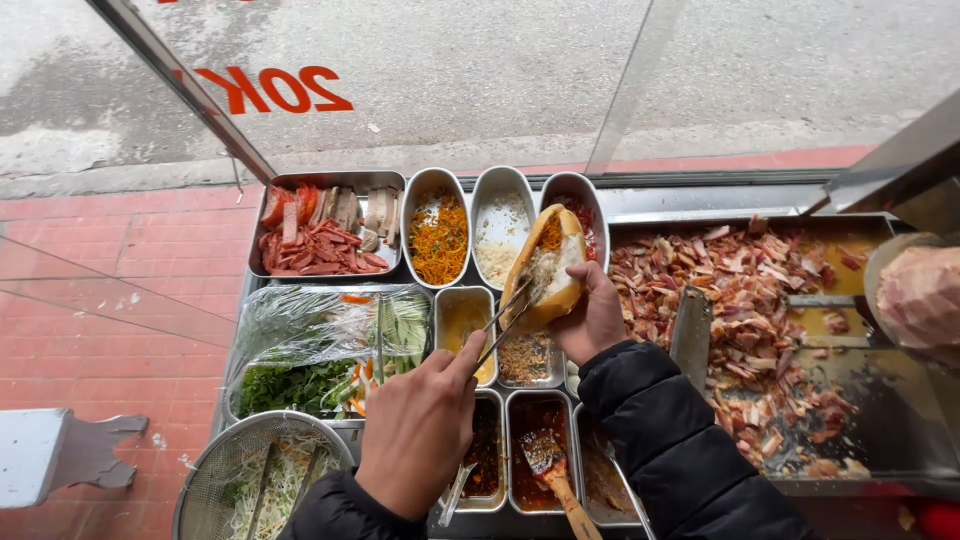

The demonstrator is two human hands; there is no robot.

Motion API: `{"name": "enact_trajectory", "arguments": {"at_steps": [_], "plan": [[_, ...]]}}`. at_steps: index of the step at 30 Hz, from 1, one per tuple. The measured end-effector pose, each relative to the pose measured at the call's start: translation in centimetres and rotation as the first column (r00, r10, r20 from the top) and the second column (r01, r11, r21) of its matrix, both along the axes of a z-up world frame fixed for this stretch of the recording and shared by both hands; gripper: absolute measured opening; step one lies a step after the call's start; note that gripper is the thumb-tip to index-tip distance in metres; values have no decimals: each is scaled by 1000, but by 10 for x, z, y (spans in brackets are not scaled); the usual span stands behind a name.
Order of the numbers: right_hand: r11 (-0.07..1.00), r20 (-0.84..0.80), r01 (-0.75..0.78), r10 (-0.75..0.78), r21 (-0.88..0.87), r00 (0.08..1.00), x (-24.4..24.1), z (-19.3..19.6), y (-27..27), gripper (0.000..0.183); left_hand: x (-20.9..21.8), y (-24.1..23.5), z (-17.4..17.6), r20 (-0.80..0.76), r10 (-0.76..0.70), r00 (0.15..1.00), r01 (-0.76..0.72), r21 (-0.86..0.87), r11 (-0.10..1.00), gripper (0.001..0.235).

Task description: The person walks to a food cart and assembles a sandwich by adding various fillings, including meats, sauces, and vegetables, into a sliced baguette. They use tongs to place the ingredients and then press the sandwich on a small grill before placing it in a plastic bag.

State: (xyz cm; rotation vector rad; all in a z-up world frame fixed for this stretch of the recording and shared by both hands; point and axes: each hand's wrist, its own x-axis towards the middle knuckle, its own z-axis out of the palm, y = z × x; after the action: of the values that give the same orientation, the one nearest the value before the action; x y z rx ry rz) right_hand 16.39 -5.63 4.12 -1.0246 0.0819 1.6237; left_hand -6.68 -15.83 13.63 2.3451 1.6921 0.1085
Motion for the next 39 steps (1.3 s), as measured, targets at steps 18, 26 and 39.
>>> {"name": "enact_trajectory", "arguments": {"at_steps": [18,26,39], "plan": [[971,71,234,-231,-39,970,127,-3,-26,59,51,86,-20,101,49,994,-39,-95,995,70],[985,72,160,-155,-71,985,153,-1,-8,56,153,189,-176,-120,-15,993,19,34,999,51],[990,-3,123,-124,-73,992,157,-9,15,56,128,163,-74,75,207,975,-203,-52,978,49]]}}
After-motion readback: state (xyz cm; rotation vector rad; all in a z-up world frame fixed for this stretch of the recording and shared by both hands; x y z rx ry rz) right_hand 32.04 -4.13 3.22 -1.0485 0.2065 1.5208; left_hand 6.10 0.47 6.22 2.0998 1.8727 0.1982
